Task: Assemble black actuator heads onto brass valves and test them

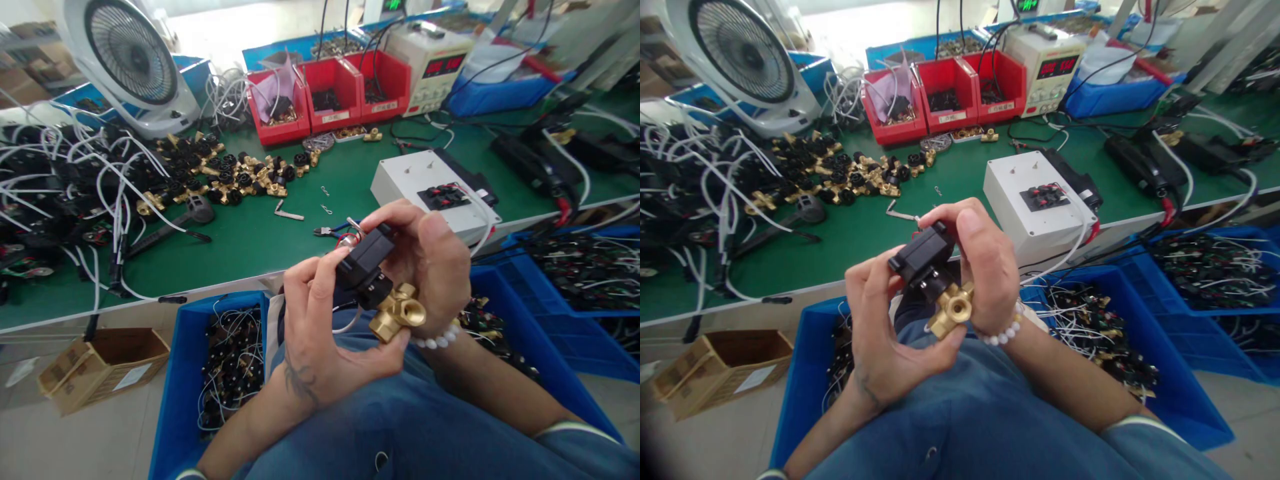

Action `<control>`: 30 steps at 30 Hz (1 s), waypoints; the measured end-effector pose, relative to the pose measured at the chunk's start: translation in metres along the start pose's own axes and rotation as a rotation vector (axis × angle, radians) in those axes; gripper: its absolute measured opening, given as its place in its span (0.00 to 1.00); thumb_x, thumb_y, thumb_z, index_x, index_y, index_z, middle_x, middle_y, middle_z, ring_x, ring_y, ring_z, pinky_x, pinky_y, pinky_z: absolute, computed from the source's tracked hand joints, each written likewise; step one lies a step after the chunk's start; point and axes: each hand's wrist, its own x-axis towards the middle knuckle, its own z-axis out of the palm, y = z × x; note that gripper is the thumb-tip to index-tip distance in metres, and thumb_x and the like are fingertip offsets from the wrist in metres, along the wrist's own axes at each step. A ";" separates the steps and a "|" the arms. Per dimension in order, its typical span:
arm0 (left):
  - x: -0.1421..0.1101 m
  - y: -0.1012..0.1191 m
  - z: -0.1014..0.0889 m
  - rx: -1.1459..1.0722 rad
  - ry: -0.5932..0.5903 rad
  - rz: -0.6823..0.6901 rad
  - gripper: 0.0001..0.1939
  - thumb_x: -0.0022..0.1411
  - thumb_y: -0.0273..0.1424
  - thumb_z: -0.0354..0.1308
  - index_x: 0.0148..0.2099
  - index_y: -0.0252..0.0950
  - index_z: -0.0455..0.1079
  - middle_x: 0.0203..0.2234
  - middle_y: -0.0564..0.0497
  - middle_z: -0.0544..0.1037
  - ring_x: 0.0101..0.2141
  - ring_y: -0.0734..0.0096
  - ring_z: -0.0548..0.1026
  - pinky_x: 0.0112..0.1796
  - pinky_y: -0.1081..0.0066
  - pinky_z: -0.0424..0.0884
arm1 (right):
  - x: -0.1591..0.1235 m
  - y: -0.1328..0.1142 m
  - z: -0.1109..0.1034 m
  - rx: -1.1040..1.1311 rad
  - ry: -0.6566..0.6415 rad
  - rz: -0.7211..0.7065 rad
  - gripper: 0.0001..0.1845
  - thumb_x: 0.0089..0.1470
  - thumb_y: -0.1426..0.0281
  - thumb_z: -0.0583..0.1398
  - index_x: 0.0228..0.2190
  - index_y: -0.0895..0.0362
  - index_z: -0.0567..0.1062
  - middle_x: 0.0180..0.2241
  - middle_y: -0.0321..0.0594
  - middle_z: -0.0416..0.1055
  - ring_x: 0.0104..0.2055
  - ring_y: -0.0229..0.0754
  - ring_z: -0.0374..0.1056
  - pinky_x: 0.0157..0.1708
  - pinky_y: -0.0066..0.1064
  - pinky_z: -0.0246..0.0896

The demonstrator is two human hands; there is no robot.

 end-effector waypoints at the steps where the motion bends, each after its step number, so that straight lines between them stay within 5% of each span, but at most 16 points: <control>1: -0.001 0.000 0.001 -0.006 0.008 0.000 0.42 0.49 0.40 0.71 0.64 0.42 0.60 0.49 0.45 0.67 0.48 0.58 0.73 0.46 0.61 0.79 | 0.001 0.001 0.003 0.051 0.060 -0.036 0.23 0.64 0.48 0.49 0.37 0.50 0.75 0.44 0.48 0.70 0.51 0.56 0.66 0.49 0.50 0.67; 8: -0.009 -0.009 0.008 0.042 -0.018 -0.088 0.43 0.50 0.40 0.70 0.66 0.40 0.60 0.47 0.46 0.66 0.45 0.60 0.72 0.43 0.60 0.80 | 0.005 0.020 0.010 0.167 0.132 0.056 0.20 0.63 0.50 0.51 0.35 0.50 0.75 0.43 0.46 0.72 0.46 0.53 0.69 0.46 0.49 0.68; 14: -0.018 -0.032 0.021 0.094 -0.009 -0.292 0.45 0.48 0.38 0.71 0.66 0.41 0.60 0.44 0.45 0.67 0.43 0.57 0.71 0.39 0.58 0.81 | 0.015 0.057 0.011 0.156 0.019 0.198 0.27 0.66 0.48 0.46 0.36 0.53 0.75 0.37 0.43 0.72 0.39 0.45 0.71 0.42 0.40 0.68; 18: -0.017 -0.058 0.023 0.088 -0.064 -0.348 0.46 0.51 0.35 0.71 0.68 0.41 0.56 0.49 0.43 0.66 0.49 0.56 0.70 0.42 0.60 0.81 | 0.056 0.081 0.000 -0.156 -0.007 0.078 0.18 0.64 0.54 0.55 0.40 0.54 0.74 0.40 0.41 0.72 0.43 0.42 0.70 0.46 0.35 0.66; 22: -0.011 -0.074 0.023 0.197 -0.038 -0.346 0.45 0.52 0.39 0.70 0.68 0.36 0.57 0.52 0.41 0.66 0.51 0.55 0.70 0.46 0.56 0.79 | 0.118 0.096 -0.024 -0.712 -0.019 0.019 0.12 0.55 0.67 0.65 0.41 0.58 0.74 0.39 0.42 0.73 0.40 0.41 0.69 0.45 0.38 0.67; 26: -0.002 -0.079 0.024 0.329 -0.046 -0.343 0.43 0.54 0.40 0.68 0.67 0.34 0.59 0.50 0.40 0.67 0.51 0.53 0.70 0.49 0.51 0.77 | 0.154 0.098 -0.023 -1.268 -0.253 0.181 0.15 0.56 0.75 0.62 0.46 0.66 0.76 0.42 0.53 0.75 0.44 0.50 0.73 0.48 0.43 0.68; 30: 0.006 -0.081 0.025 0.319 -0.062 -0.311 0.42 0.53 0.39 0.67 0.67 0.31 0.59 0.50 0.40 0.68 0.51 0.54 0.70 0.49 0.53 0.77 | 0.161 0.094 -0.007 -1.398 -0.458 0.104 0.15 0.53 0.83 0.57 0.41 0.65 0.79 0.41 0.57 0.78 0.46 0.55 0.76 0.45 0.40 0.70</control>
